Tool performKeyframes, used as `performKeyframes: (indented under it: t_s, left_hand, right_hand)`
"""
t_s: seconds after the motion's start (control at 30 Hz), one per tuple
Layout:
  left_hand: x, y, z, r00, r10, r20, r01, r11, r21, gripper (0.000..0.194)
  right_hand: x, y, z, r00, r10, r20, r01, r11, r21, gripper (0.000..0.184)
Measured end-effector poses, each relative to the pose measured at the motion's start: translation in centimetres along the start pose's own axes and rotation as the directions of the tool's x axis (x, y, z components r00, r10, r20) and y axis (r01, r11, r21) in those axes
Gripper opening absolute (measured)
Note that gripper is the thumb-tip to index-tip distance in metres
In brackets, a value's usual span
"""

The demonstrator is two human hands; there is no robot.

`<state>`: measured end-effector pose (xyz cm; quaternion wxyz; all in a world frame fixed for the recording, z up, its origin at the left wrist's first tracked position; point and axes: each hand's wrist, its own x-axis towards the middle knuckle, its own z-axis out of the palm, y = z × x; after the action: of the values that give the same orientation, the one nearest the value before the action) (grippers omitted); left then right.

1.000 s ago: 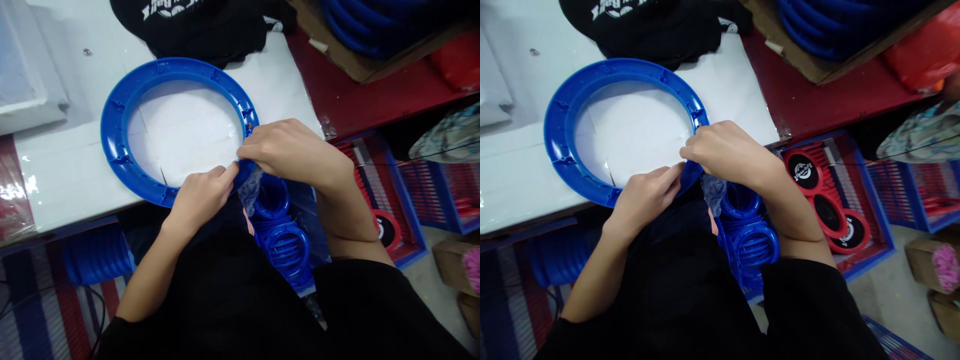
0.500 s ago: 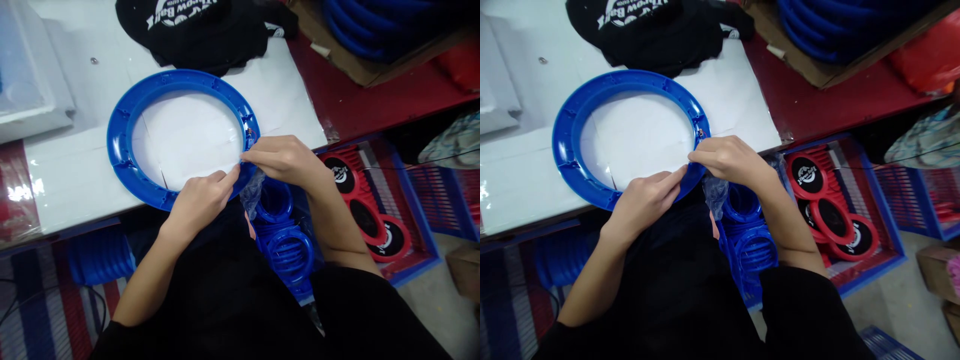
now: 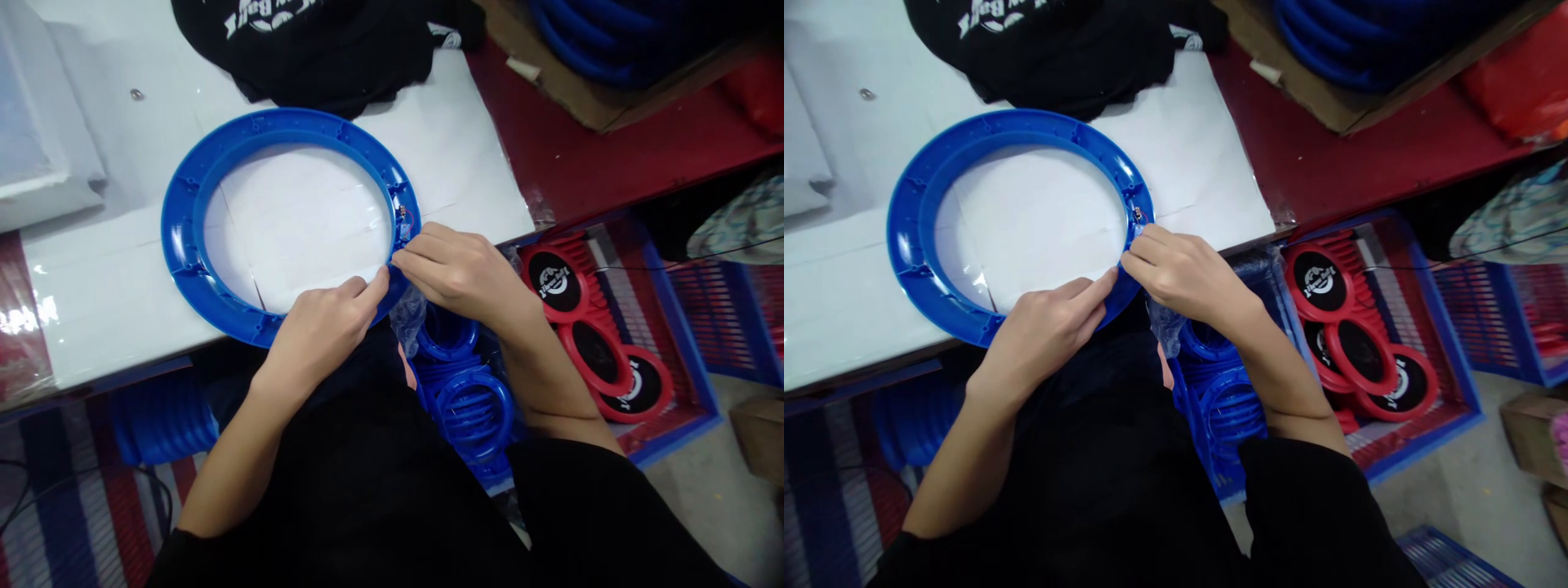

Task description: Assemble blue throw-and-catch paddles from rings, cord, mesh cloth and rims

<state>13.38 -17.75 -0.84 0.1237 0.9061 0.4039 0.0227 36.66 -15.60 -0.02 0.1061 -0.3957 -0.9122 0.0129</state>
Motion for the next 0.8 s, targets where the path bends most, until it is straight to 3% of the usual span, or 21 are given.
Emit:
performKeyframes:
  t_s: [0.23, 0.5, 0.8]
  left_hand:
    - [0.8, 0.7, -0.5, 0.997, 0.009, 0.077, -0.017, 0.995, 0.101, 0.041]
    - [0.4, 0.3, 0.1, 1.0, 0.004, 0.01, -0.004, 1.0, 0.027, 0.049]
    - [0.3, 0.0, 0.4, 1.0, 0.023, 0.008, -0.023, 1.0, 0.009, 0.049]
  right_hand:
    - [0.4, 0.2, 0.1, 0.999, -0.046, 0.023, 0.047, 0.998, -0.036, 0.037]
    - [0.3, 1.3, 1.4, 0.995, -0.096, 0.0, 0.096, 0.995, 0.029, 0.038]
    - [-0.2, 3.1, 3.8, 0.959, -0.051, -0.279, 0.134, 0.948, 0.289, 0.021]
